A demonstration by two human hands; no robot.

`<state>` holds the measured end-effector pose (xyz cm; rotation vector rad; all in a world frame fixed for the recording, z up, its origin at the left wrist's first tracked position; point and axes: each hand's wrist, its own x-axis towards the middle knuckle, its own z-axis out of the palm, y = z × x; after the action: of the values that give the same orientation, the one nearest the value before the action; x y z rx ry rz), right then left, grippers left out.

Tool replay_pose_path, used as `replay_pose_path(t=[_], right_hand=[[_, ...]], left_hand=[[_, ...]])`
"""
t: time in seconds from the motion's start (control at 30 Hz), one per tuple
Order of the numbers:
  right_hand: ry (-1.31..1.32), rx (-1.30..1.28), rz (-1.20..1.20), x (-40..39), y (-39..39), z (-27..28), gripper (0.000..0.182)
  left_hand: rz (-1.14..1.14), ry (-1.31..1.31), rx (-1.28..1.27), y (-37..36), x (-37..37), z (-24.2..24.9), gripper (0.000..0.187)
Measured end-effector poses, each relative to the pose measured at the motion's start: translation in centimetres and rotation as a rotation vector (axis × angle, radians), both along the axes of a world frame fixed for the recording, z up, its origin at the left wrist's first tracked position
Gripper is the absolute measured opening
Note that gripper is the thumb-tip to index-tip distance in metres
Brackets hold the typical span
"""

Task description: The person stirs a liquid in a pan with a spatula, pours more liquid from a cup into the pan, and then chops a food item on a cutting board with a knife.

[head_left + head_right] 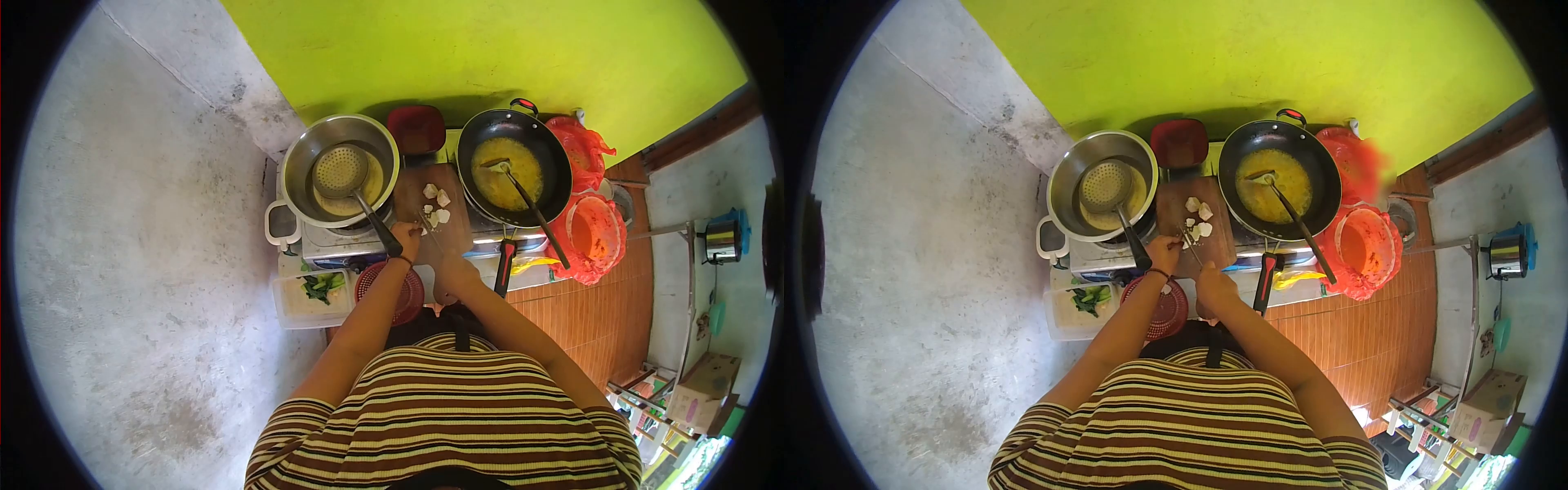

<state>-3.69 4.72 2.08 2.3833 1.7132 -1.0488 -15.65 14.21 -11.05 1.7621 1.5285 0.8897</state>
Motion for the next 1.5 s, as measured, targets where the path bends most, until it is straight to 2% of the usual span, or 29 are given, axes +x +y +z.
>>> replay_pose_path(t=[0.1, 0.2, 0.33, 0.53, 0.6, 0.8, 0.9, 1.03, 1.1, 1.23, 1.3, 1.4, 1.43, 1.5], right_hand=[[0.046, -0.041, -0.041, -0.1, 0.7, 0.4, 0.024], [0.074, -0.016, -0.014, -0.3, 0.9, 0.6, 0.025], [0.085, -0.027, -0.047, -0.6, 1.0, -0.2, 0.026], [0.064, -0.037, 0.050, 0.0, 1.7, -1.9, 0.021], [0.083, -0.022, -0.023, -0.2, 1.7, -2.2, 0.020], [0.031, 0.032, 0.026, -0.3, 0.6, -5.3, 0.019], [0.006, 0.024, 0.047, -0.4, 0.8, -4.6, 0.019], [0.023, -0.053, -0.009, -0.8, 1.3, -1.0, 0.020], [0.040, -0.014, 0.023, -0.4, 0.8, -3.8, 0.026], [0.063, 0.023, -0.008, -0.5, 0.6, -3.1, 0.031], [0.062, -0.016, -0.029, -0.6, 0.8, -3.1, 0.031], [0.077, -0.011, -0.022, -0.5, 0.5, -3.7, 0.031], [0.084, 0.005, -0.012, -0.5, 0.5, -3.9, 0.031], [0.063, 0.004, 0.005, -0.5, 0.5, -3.3, 0.022]], left_hand=[[-0.007, 0.071, -0.028, -0.1, 0.2, 2.4, 0.017], [0.009, 0.039, -0.080, -0.2, 0.4, 2.5, 0.012], [0.034, 0.018, -0.051, -0.3, 0.3, 2.4, 0.014], [0.052, 0.064, -0.014, -0.2, 0.3, 2.4, 0.017], [0.039, 0.076, -0.014, -0.1, 0.2, 2.8, 0.018], [0.051, 0.022, -0.163, -0.5, 0.1, 4.9, 0.032], [0.047, -0.042, -0.117, -0.5, 0.2, 3.3, 0.039], [0.096, -0.111, -0.232, -0.7, 0.3, 4.5, 0.041], [0.116, -0.089, -0.269, -0.8, 0.5, 5.4, 0.042], [0.153, -0.300, -0.343, -0.7, 0.7, 5.2, 0.050], [0.177, -0.406, -0.443, -0.8, 0.7, 5.7, 0.055], [0.179, -0.309, -0.457, -0.7, 0.7, 6.6, 0.064], [0.201, -0.359, -0.476, -0.8, 0.7, 6.9, 0.066], [0.244, -0.461, -0.510, -1.0, 0.9, 7.2, 0.070]])
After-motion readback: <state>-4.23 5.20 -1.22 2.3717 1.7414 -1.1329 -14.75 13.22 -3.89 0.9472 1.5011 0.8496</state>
